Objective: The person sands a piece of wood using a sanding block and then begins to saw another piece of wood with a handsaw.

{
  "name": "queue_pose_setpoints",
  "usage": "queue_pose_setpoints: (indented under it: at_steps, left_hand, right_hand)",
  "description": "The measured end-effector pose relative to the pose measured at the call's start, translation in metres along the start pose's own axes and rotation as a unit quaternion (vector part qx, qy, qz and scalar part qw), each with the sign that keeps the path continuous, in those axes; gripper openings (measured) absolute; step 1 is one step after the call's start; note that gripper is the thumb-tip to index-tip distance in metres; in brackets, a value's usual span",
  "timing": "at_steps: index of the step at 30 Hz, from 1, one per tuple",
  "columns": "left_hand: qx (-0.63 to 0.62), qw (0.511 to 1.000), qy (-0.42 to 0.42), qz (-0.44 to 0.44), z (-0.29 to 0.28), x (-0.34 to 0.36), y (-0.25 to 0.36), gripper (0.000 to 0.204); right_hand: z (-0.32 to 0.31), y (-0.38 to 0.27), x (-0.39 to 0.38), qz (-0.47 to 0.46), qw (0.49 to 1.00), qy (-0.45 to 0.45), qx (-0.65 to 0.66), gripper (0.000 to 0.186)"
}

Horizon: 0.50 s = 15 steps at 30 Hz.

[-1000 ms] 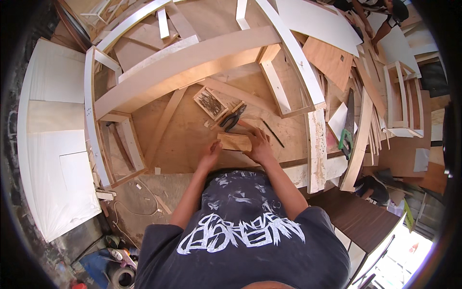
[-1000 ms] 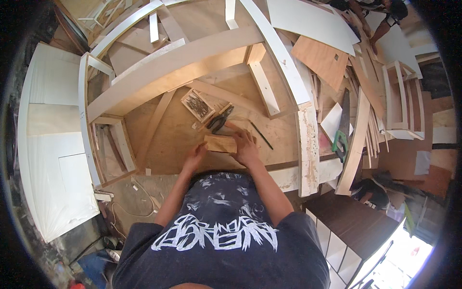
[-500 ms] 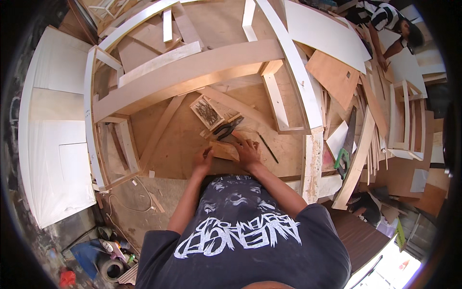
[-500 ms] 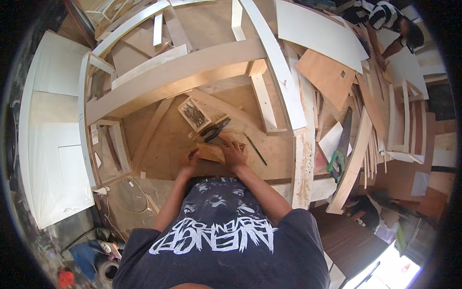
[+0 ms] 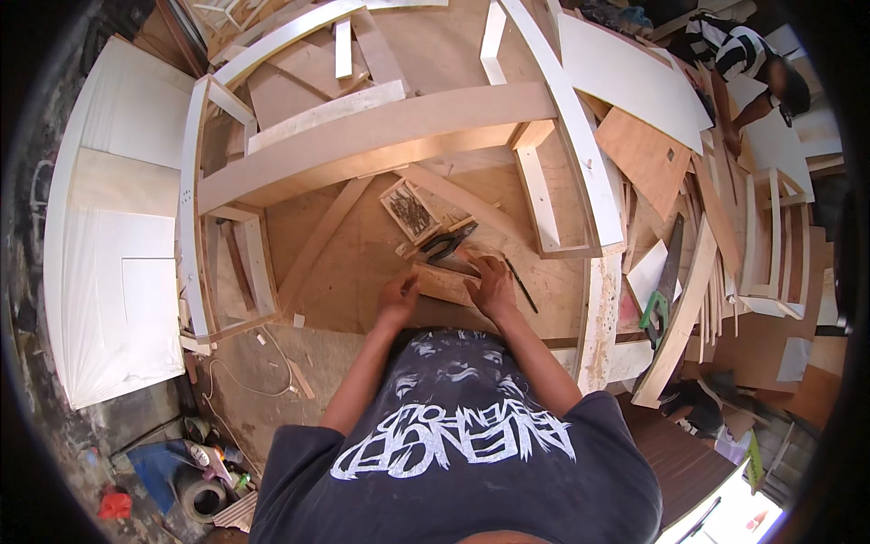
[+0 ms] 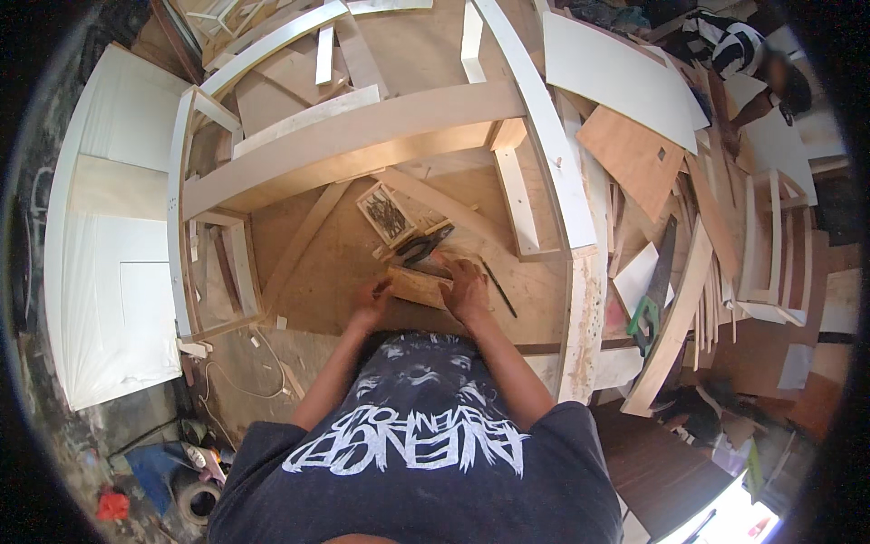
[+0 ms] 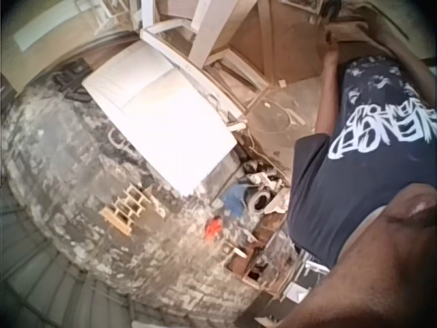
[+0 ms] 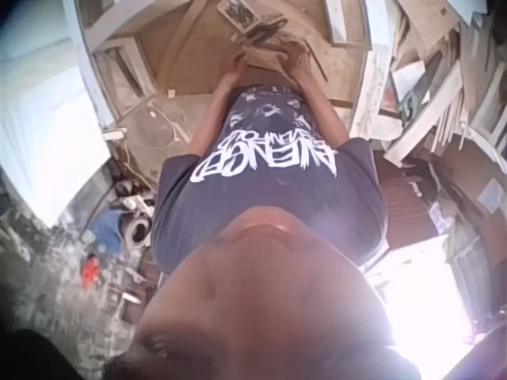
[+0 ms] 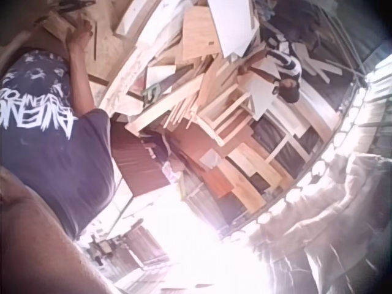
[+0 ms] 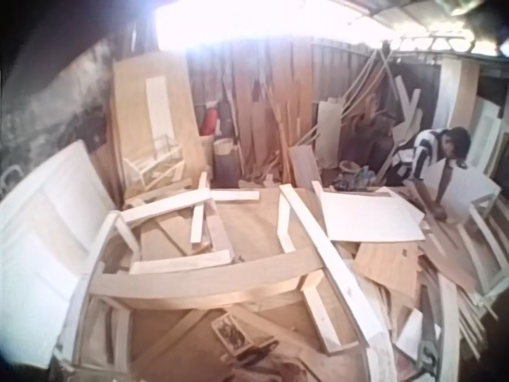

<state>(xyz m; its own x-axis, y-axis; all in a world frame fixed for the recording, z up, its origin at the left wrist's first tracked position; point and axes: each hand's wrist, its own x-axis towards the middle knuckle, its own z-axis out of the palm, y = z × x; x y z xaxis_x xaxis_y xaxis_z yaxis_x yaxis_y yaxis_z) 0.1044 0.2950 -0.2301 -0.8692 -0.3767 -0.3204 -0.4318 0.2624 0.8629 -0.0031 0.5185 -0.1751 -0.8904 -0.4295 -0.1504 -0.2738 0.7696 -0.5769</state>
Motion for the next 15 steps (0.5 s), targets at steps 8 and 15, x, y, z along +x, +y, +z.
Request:
queue_pose_setpoints:
  at_steps: [8, 15]
  left_hand:
    - [0.053, 0.998, -0.029, -0.001, -0.006, -0.03, 0.014, 0.036]
    - [0.016, 0.999, -0.02, -0.028, -0.013, -0.049, 0.012, 0.039]
  right_hand:
    - [0.015, 0.006, -0.009, 0.038, 0.999, 0.027, -0.027, 0.054]
    - [0.019, 0.009, -0.012, 0.027, 0.999, 0.027, -0.022, 0.054]
